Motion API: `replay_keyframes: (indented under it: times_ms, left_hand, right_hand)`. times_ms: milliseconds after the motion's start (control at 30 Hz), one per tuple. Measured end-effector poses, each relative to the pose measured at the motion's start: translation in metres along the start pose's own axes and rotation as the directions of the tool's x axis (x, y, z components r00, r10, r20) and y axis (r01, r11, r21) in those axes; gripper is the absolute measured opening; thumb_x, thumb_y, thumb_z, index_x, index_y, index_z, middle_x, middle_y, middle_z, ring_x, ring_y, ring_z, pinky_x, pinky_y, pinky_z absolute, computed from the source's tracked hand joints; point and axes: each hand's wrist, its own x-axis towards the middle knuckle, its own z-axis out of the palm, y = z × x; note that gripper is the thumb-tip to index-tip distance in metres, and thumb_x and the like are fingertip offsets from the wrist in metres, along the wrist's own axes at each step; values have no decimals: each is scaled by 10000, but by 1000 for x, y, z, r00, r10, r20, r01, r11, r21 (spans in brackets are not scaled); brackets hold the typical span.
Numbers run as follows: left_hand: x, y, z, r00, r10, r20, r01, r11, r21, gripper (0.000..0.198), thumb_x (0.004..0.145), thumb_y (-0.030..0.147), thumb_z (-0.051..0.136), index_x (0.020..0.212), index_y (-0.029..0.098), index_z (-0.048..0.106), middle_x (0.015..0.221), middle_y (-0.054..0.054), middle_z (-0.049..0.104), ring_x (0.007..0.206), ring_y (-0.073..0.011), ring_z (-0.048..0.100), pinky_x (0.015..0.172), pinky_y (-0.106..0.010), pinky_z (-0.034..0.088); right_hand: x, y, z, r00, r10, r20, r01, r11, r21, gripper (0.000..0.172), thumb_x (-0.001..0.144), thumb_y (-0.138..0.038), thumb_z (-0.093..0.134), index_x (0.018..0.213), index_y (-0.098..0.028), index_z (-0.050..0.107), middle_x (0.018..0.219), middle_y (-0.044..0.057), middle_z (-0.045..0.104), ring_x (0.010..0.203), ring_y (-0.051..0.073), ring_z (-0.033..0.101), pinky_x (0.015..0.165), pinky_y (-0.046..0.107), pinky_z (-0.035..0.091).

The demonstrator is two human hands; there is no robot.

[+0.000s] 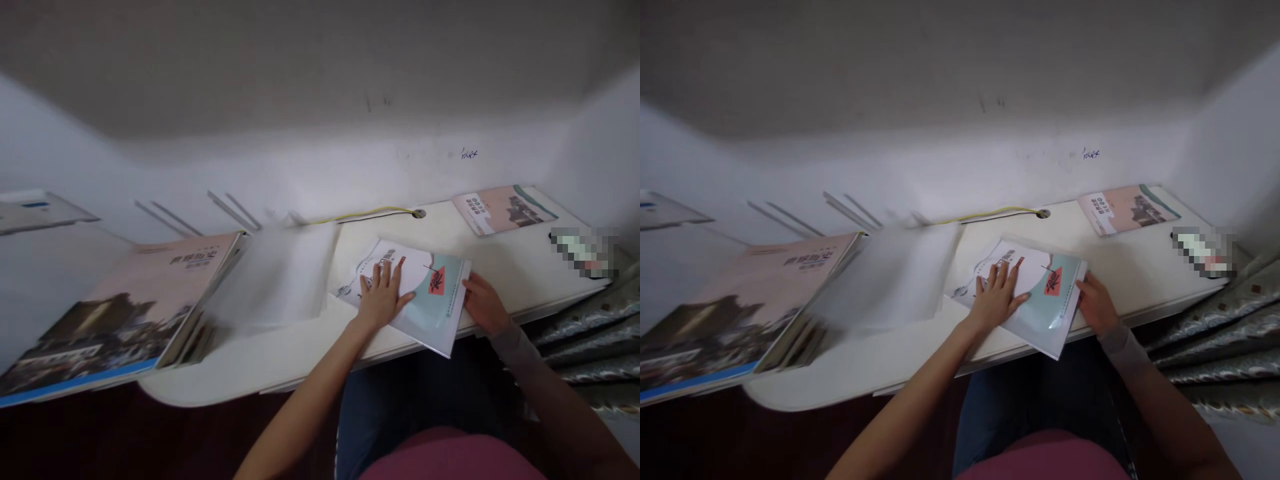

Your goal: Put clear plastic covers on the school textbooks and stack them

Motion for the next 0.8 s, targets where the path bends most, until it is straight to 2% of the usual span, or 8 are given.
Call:
replay_keyframes:
  times_ms: [67, 167, 333, 500, 567, 633, 733, 800]
  left_hand:
    - [2, 0, 2, 999, 16, 34, -17, 999, 30, 750, 867, 617, 304, 1468, 192, 161, 1520, -181, 163, 1386, -379, 140, 1014, -655, 220]
    - [5, -14, 0, 1000, -16, -20, 17, 997, 71, 763, 867, 625, 283, 1468, 171, 158, 1528, -176, 125, 1393, -371, 112, 1035, -625, 212]
    - [-2, -38, 0, 995, -102, -7, 102, 988, 112, 750, 871, 632, 239, 1437, 141, 276, 1501, -194, 224, 1357, -420, 202, 1004, -630, 254]
    - [-36, -13, 1, 972, -222, -75, 232, 957, 177, 762, 875, 609, 277, 1385, 50, 356, 1408, -274, 364, 1261, -446, 367, 965, -607, 312]
    - [-42, -5, -2, 982, -174, -73, 184, 968, 173, 718, 883, 586, 295, 1375, 70, 377, 1396, -250, 397, 1246, -402, 405, 982, -580, 314]
    - [-36, -4, -5, 999, -32, -23, 34, 990, 136, 679, 883, 590, 301, 1383, 138, 376, 1435, -194, 371, 1293, -359, 363, 1017, -564, 289]
    - [-5, -12, -8, 984, 169, 66, -172, 983, 56, 667, 873, 617, 296, 1413, 226, 321, 1500, -137, 269, 1367, -343, 236, 1036, -573, 258]
    - [21, -16, -8, 990, 129, 58, -131, 991, 32, 693, 876, 620, 273, 1425, 197, 292, 1503, -160, 248, 1370, -364, 211, 1027, -587, 258]
  right_hand:
    - [25, 0, -11, 999, -31, -37, 26, 993, -117, 439, 815, -492, 487, 1100, -175, 593, 987, 100, 703, 867, 279, 669, 737, 467, 546]
    - [57, 0, -25, 988, -109, -112, 63, 933, -353, 445, 769, -560, 506, 917, -169, 655, 845, 95, 712, 779, 277, 668, 691, 458, 540]
    - [85, 7, -36, 974, -181, -134, 92, 863, -498, 311, 713, -468, 580, 775, -170, 639, 722, 71, 691, 688, 240, 652, 657, 415, 528]
    - [119, 21, -19, 965, -253, -67, 154, 755, -638, 267, 771, -352, 458, 866, -162, 619, 768, 73, 686, 733, 211, 642, 713, 395, 516]
    - [139, 21, -10, 966, -260, 8, 193, 695, -693, 272, 775, -293, 433, 910, -154, 623, 823, 81, 691, 767, 204, 636, 752, 392, 510]
    - [158, 15, -5, 962, -253, 101, 243, 627, -740, 296, 773, -230, 423, 967, -142, 628, 904, 93, 693, 816, 200, 630, 795, 383, 501]
    - [174, -2, 3, 944, -243, 224, 322, 512, -796, 381, 779, -149, 401, 1096, -92, 604, 1072, 154, 655, 951, 225, 604, 884, 401, 462]
    - [171, -11, 17, 926, -249, 285, 370, 431, -823, 425, 799, -130, 392, 1180, -52, 562, 1203, 204, 586, 1095, 264, 541, 976, 441, 386]
